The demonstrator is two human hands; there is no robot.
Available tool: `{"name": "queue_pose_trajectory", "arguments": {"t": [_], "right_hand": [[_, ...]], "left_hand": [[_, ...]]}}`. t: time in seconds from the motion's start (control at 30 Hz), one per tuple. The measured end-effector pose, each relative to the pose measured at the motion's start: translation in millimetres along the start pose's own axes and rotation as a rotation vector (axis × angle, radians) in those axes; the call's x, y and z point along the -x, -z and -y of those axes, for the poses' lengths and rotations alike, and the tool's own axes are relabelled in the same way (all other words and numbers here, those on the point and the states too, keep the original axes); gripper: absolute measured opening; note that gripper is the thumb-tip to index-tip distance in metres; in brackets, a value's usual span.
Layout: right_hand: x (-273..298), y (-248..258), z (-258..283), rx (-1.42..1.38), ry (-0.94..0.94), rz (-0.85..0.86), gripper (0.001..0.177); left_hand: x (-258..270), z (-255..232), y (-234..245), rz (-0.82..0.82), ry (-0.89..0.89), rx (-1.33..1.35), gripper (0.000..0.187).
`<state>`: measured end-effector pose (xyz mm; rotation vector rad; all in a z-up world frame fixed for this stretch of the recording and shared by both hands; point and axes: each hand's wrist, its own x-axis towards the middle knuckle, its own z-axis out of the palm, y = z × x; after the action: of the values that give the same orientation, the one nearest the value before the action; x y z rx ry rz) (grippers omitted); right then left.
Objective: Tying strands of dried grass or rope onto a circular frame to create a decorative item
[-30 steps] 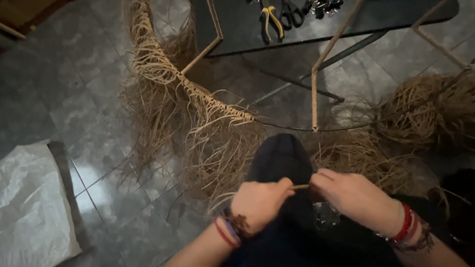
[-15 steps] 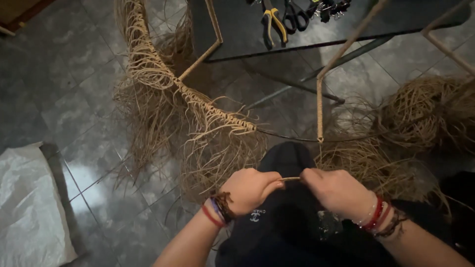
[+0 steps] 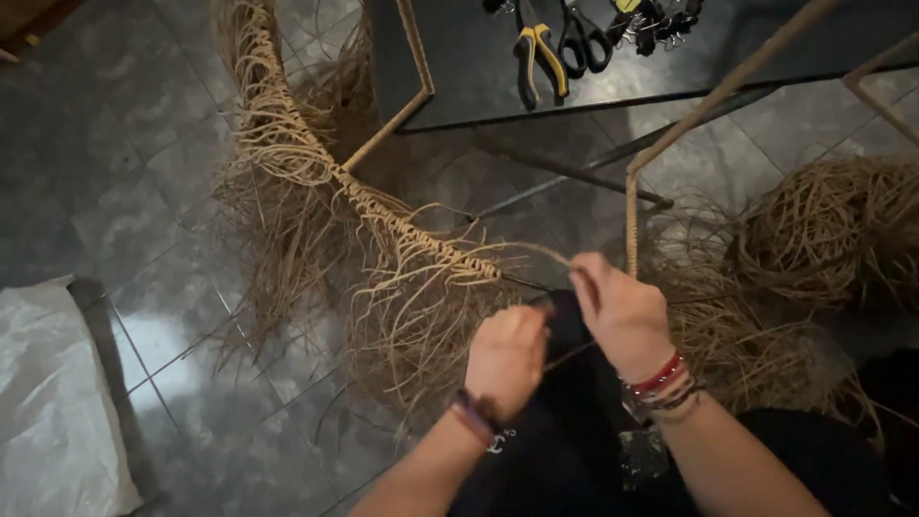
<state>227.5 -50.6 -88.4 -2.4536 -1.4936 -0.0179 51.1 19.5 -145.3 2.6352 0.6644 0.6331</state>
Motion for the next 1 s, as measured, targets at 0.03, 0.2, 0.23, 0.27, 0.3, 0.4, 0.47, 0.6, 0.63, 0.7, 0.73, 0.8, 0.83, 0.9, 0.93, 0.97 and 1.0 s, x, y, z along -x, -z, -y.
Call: {"name": "queue_pose_trajectory", "arguments": {"t": [0.03,0.2,0.23,0.27,0.3,0.4,0.47,0.6,0.63,0.7,0.73,0.8,0.83,0.9,0.93,0.97,1.0], "right_hand": [[1.0,0.5,5.0,-0.001,-0.001,0.002,0.012],[-2.7,-7.9,4.8,0.021,0.051,0.106,0.016],[6.4,2.4,12.6,0.020,0.047,0.108,0.016],[13.3,12.8,19.2,-0.354,-0.105,0.130,0.036],[20.1,23.1,25.8,-0.729,-0.256,0.148,0.072],[73.4,-5.5,29.4,-1.343,-0.535,0.105,0.071],[89.7,-8.8,31.6,-1.443,-0.648,0.097,0.047],[96.6,-0.3,4.3,-1.085,-0.533,0.225,0.034],[94.4,3.4,-5.2,-1.086,-0.538,0.224,0.034],[88.3,9.2,-21.8,-0.942,-0.243,0.341,0.046],[85.7,10.9,-21.0,-0.944,-0.243,0.342,0.046],[78.1,15.2,-19.9,-0.520,0.056,0.109,0.033],[78.4,7.3,-22.4,-0.519,0.056,0.108,0.033],[78.6,-10.4,-28.9,-0.217,0.084,-0.119,0.019],[76.9,-6.3,-24.8,-0.218,0.079,-0.118,0.019],[74.8,-2.2,-21.0,-0.173,0.065,-0.227,0.030],[69.3,1.2,-18.1,-0.128,0.053,-0.342,0.043]], "left_hand": [[-2.2,0.1,-4.9,0.002,0.001,0.000,0.023],[-12.9,12.8,-64.6,-0.081,0.113,-0.054,0.072],[-9.8,12.1,-66.1,-0.077,0.111,-0.053,0.072],[-9.4,11.8,-68.6,-0.012,0.268,0.035,0.041],[-9.4,11.6,-71.2,0.055,0.425,0.123,0.014],[12.0,1.5,-65.7,0.251,0.574,0.210,0.024],[9.7,-19.5,-12.7,0.313,0.517,0.302,0.018],[19.5,-41.3,35.7,0.176,0.048,0.344,0.016],[7.1,-41.8,49.5,0.179,0.047,0.345,0.016],[-17.9,-40.6,78.7,0.125,-0.106,0.471,0.014],[-30.2,-38.2,69.2,0.126,-0.105,0.470,0.014],[-57.3,-32.8,50.6,0.362,0.067,0.465,0.022],[-66.0,-36.1,51.8,0.361,0.066,0.465,0.022],[-84.8,-42.4,51.8,0.530,0.318,0.379,0.026],[-87.4,-43.6,38.8,0.535,0.317,0.379,0.026],[-90.3,-44.9,25.6,0.490,0.373,0.267,0.022],[-96.1,-44.9,12.3,0.437,0.424,0.153,0.019]]}}
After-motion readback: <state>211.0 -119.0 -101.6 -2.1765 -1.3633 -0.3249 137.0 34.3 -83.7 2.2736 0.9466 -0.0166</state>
